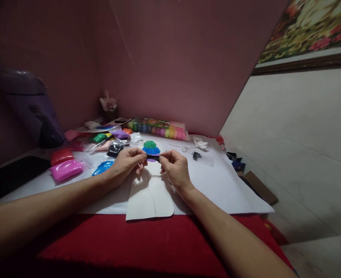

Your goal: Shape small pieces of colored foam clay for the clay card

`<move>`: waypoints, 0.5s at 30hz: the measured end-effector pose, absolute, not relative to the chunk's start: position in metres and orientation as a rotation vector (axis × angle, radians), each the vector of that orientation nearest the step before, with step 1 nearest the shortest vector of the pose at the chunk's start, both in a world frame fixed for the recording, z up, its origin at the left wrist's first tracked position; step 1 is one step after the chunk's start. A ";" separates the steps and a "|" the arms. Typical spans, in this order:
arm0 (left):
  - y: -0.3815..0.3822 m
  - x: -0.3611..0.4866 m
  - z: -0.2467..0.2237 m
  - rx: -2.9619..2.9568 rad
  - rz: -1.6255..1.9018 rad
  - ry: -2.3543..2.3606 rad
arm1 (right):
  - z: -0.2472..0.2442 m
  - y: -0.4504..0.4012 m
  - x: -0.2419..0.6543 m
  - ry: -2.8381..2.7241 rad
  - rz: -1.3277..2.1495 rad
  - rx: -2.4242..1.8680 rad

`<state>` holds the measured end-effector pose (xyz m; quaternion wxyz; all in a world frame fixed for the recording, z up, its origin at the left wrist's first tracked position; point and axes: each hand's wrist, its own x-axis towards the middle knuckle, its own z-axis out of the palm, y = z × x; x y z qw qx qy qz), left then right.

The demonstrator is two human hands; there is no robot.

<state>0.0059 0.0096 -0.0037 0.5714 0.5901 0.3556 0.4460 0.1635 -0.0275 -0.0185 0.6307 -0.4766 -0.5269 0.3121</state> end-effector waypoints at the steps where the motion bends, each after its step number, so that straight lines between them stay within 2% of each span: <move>1: 0.009 0.005 -0.003 1.379 1.042 0.817 | -0.019 -0.027 0.164 -1.204 0.721 -1.088; 15: 0.010 0.004 -0.007 1.423 0.932 0.716 | -0.020 -0.029 0.165 -1.368 0.800 -1.014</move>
